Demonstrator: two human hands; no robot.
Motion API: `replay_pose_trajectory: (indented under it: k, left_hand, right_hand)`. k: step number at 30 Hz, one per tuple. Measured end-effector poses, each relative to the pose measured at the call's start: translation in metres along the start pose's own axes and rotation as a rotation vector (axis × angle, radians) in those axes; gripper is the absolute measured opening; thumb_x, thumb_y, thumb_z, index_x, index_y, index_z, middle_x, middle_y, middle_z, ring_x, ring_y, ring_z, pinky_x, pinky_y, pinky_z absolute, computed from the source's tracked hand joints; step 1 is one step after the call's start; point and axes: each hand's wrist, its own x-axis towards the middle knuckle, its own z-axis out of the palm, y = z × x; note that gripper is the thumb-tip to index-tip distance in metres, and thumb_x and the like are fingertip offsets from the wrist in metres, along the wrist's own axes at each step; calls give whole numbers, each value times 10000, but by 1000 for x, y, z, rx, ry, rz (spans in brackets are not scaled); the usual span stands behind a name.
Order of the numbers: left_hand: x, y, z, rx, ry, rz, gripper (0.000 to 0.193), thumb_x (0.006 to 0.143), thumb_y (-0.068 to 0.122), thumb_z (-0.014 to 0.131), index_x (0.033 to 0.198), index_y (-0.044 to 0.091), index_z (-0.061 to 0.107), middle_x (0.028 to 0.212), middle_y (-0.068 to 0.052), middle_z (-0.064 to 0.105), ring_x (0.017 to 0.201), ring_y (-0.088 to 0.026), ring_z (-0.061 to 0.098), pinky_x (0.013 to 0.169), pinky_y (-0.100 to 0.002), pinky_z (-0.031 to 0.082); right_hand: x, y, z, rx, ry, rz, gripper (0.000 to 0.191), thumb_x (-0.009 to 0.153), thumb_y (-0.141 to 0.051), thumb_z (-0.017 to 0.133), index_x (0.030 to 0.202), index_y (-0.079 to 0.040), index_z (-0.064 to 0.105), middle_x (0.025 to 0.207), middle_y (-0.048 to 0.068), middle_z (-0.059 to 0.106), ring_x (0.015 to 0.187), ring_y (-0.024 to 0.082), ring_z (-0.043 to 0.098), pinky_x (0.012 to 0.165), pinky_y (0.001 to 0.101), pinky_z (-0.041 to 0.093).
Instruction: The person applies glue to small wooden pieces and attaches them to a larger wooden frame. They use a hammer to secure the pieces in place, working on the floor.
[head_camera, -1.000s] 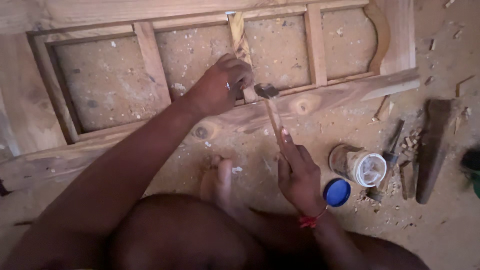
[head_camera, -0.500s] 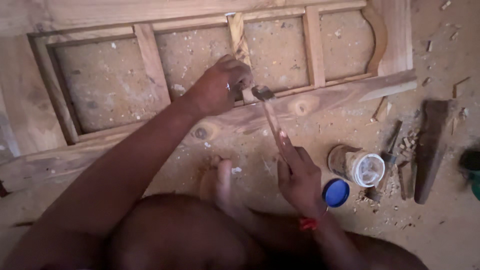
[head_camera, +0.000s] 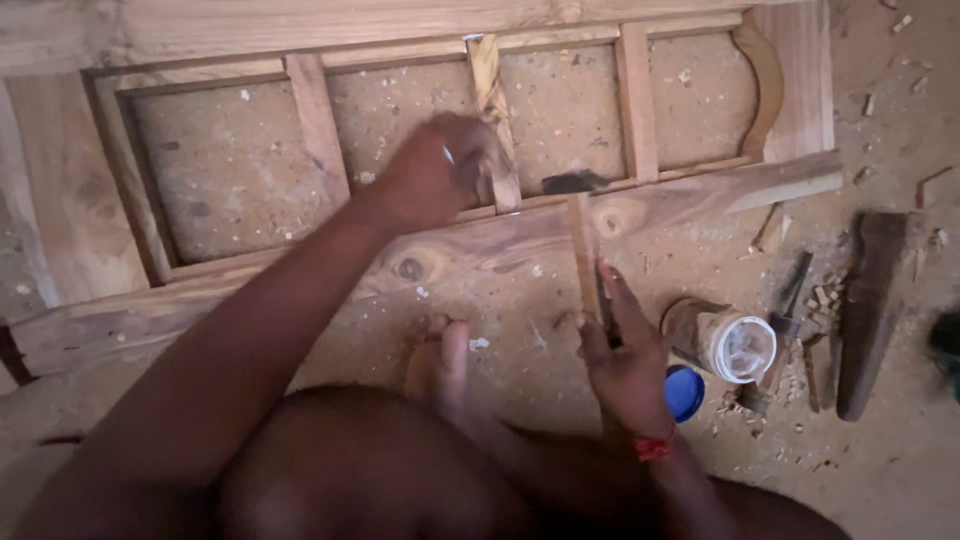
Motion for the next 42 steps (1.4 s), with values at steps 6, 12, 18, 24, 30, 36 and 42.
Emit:
replay_pose_trajectory:
  k: [6,12,18,24,30,36,42]
  left_hand:
    - [-1,-7,-37,142,63,-309,91,893,64,640,969,28,673,941,-205,718,895,-420,696,790,-486,546]
    - [-5,3,-24,29,-94,-334,99,886,71,619,955,37,683,933,-204,715,876,-398,701,783,-466,551]
    - [-6,9,-14,-18,-162,-329,90,868,60,630,938,28,677,922,-195,712,874,-383,695,782,-453,543]
    - [-10,16,-10,-8,-146,-299,112,839,23,625,936,31,680,920,-187,718,879,-375,697,798,-452,550]
    - [-11,15,-10,-30,-116,-304,157,829,14,609,959,47,689,961,-180,728,912,-372,705,809,-454,559]
    - [-24,9,0,5,-128,-169,90,836,3,615,892,52,666,904,-178,700,900,-401,664,815,-485,533]
    - [-27,10,8,23,-93,-147,117,835,-5,596,905,66,658,889,-169,687,910,-405,640,830,-495,524]
  right_hand:
    - [0,-4,-3,354,-63,173,684,952,-9,608,1587,-100,371,784,14,662,587,86,559,523,238,477]
    - [-14,-9,-24,335,-171,343,733,878,-30,651,1545,-137,369,766,56,671,553,117,587,472,280,484]
    - [-80,13,-30,363,-388,770,762,860,-79,695,1557,-225,425,795,122,693,523,214,604,484,361,497]
    - [-29,31,-30,-392,-111,-394,639,816,-143,734,1401,-126,477,1212,212,676,1096,396,679,935,464,551]
    - [112,9,-11,-801,-151,-642,752,673,-46,700,1409,-9,549,1409,193,528,1316,387,475,1092,538,334]
    - [132,7,-5,-712,-213,-713,637,703,56,609,1334,-26,630,1320,143,654,1279,309,577,1078,472,404]
    - [130,12,-5,-655,-169,-729,660,680,55,618,1335,-19,638,1319,158,664,1262,324,591,1070,475,408]
